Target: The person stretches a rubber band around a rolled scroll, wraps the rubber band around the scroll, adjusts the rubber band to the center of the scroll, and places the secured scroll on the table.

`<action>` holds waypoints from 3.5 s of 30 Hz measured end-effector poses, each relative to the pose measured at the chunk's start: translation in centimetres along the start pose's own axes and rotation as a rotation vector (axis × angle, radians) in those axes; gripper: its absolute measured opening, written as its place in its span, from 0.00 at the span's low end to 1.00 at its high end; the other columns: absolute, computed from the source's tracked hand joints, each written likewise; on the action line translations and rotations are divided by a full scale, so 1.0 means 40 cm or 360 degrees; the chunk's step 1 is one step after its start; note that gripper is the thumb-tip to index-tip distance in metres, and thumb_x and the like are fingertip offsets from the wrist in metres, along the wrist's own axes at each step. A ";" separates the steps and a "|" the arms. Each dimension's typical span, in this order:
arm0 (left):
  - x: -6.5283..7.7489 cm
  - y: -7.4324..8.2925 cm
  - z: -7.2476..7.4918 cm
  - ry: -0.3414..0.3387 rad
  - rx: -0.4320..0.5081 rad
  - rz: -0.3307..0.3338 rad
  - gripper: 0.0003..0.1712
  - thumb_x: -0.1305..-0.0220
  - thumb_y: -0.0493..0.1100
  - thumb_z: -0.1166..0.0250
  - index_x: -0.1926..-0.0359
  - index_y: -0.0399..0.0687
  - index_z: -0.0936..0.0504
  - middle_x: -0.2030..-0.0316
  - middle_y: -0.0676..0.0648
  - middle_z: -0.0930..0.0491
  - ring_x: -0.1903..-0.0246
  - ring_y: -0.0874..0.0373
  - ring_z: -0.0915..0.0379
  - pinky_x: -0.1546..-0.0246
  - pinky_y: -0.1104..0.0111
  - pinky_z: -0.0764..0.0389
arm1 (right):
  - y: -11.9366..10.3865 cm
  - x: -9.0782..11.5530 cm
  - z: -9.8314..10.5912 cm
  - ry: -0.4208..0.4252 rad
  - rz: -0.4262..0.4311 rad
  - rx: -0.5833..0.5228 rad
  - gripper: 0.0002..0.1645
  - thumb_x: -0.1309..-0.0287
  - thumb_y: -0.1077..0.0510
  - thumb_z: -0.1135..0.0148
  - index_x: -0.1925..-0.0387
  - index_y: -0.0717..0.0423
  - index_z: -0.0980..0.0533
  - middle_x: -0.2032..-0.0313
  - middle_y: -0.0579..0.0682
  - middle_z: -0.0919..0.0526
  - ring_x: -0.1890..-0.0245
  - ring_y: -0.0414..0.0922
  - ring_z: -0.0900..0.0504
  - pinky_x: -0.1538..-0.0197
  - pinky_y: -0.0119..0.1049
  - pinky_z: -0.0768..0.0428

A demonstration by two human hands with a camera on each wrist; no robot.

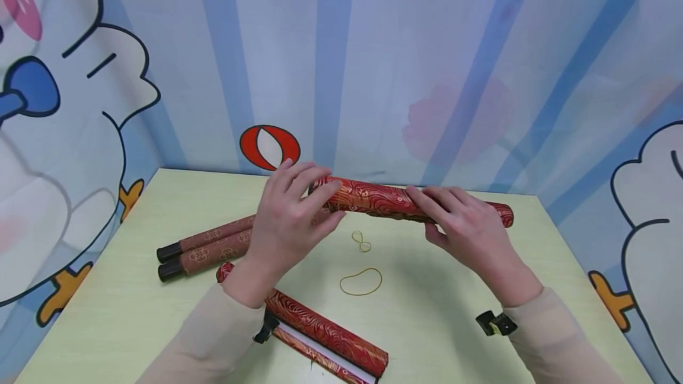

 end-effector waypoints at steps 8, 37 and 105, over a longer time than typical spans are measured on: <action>0.009 0.020 -0.003 0.0054 -0.0210 -0.0088 0.12 0.39 0.45 0.19 0.59 0.46 0.10 0.55 0.43 0.17 0.52 0.43 0.22 0.52 0.48 0.19 | -0.002 -0.010 0.003 0.0004 -0.0012 -0.0011 0.43 0.46 0.64 0.25 0.27 0.56 0.26 0.50 0.61 0.14 0.57 0.59 0.13 0.65 0.53 0.11; 0.017 0.001 -0.034 0.0132 -0.0260 0.0407 0.08 0.35 0.44 0.22 0.66 0.43 0.08 0.74 0.47 0.22 0.76 0.52 0.24 0.79 0.63 0.26 | -0.016 -0.049 -0.003 0.0031 -0.0025 0.0005 0.44 0.49 0.64 0.22 0.28 0.56 0.25 0.51 0.60 0.14 0.59 0.57 0.14 0.66 0.51 0.11; 0.047 0.050 -0.065 -0.0116 0.1562 0.0750 0.02 0.29 0.33 0.30 0.59 0.41 0.12 0.46 0.45 0.10 0.51 0.54 0.10 0.46 0.61 0.11 | 0.017 -0.055 -0.006 0.0128 -0.0027 0.0120 0.48 0.46 0.66 0.23 0.23 0.50 0.28 0.44 0.61 0.12 0.60 0.60 0.10 0.66 0.53 0.11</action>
Point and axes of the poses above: each hand's wrist, its own x-axis away from the middle knuckle, its own z-axis out of the back of the hand, y = z × x, the point moved 5 cm from there along -x, towards the middle knuckle
